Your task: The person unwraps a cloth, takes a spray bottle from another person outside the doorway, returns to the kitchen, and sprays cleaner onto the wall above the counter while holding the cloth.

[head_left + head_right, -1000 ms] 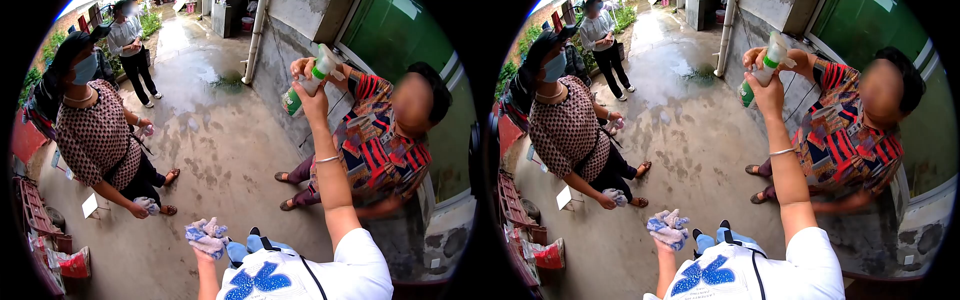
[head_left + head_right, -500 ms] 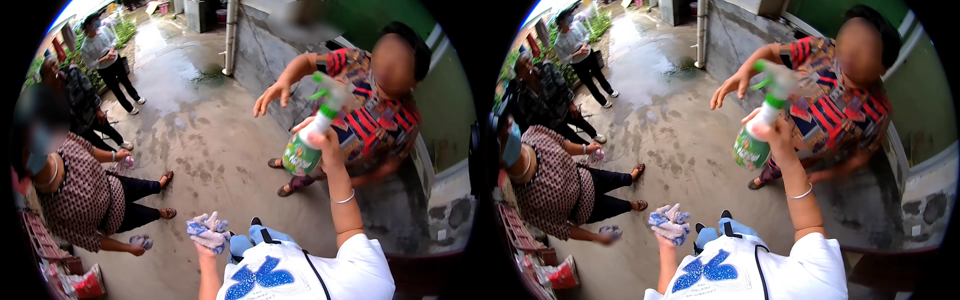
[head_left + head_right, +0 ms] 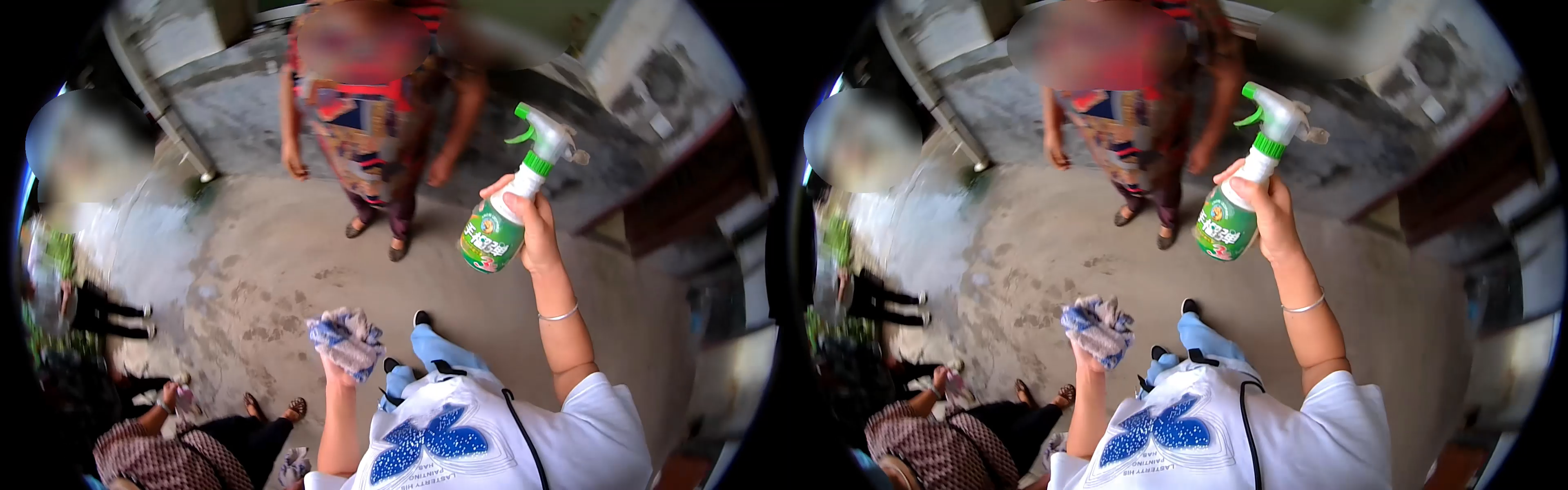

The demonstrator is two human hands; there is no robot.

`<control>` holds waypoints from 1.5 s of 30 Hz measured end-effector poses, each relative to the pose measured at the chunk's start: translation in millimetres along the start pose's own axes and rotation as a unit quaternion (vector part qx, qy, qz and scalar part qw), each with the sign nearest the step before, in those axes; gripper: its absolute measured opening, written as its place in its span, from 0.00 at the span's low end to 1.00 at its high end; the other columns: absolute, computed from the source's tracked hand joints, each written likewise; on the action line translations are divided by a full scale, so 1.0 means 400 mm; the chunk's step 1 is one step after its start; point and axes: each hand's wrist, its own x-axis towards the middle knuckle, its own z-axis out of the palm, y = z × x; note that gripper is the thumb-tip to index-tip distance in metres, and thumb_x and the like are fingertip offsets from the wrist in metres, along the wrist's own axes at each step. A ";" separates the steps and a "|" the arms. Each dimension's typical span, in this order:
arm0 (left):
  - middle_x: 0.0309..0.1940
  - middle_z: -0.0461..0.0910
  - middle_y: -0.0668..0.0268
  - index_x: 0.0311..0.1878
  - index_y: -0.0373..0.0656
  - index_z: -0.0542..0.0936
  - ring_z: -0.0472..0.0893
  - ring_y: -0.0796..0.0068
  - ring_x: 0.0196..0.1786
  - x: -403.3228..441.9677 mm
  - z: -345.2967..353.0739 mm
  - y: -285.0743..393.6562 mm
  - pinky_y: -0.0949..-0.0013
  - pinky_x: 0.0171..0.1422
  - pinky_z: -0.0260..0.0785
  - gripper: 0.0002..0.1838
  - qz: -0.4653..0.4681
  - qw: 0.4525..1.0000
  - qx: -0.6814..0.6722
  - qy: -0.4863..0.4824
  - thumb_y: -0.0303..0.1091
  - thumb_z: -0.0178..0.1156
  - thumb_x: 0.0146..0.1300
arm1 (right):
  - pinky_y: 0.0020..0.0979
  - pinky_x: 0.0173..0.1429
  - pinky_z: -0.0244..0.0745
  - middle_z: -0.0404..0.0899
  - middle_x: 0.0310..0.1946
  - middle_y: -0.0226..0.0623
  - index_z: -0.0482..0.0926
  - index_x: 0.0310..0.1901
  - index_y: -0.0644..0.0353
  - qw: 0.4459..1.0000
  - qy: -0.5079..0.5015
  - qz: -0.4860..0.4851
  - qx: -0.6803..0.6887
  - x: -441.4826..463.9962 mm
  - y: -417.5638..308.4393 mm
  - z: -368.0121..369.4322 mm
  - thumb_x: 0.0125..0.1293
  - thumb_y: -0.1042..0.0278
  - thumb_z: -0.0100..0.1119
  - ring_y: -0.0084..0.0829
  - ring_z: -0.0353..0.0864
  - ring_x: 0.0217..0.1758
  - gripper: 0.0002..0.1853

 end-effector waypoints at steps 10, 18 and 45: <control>0.60 0.72 0.58 0.63 0.50 0.69 0.75 0.51 0.58 0.184 0.206 -0.569 0.44 0.58 0.70 0.30 -0.382 0.910 0.142 -0.075 0.60 0.46 0.67 | 0.31 0.47 0.77 0.80 0.39 0.39 0.74 0.43 0.61 0.963 0.262 -0.025 0.048 -0.474 -0.082 -0.379 0.61 0.63 0.58 0.28 0.80 0.42 0.12; 0.51 0.77 0.58 0.59 0.38 0.70 0.79 0.65 0.50 0.206 0.189 -1.178 0.64 0.53 0.76 0.23 -0.483 0.742 0.409 -0.222 0.46 0.47 0.71 | 0.30 0.52 0.73 0.79 0.43 0.39 0.73 0.46 0.63 0.890 0.443 -0.096 -0.047 -0.759 -0.069 -0.729 0.63 0.70 0.56 0.26 0.78 0.46 0.12; 0.39 0.80 0.62 0.47 0.42 0.76 0.81 0.68 0.40 0.655 0.246 -2.591 0.67 0.42 0.74 0.17 -0.696 0.527 0.463 -0.151 0.45 0.48 0.68 | 0.32 0.50 0.73 0.69 0.55 0.34 0.61 0.66 0.57 0.775 0.618 -0.118 0.055 -1.102 -0.272 -2.081 0.72 0.63 0.48 0.29 0.77 0.41 0.23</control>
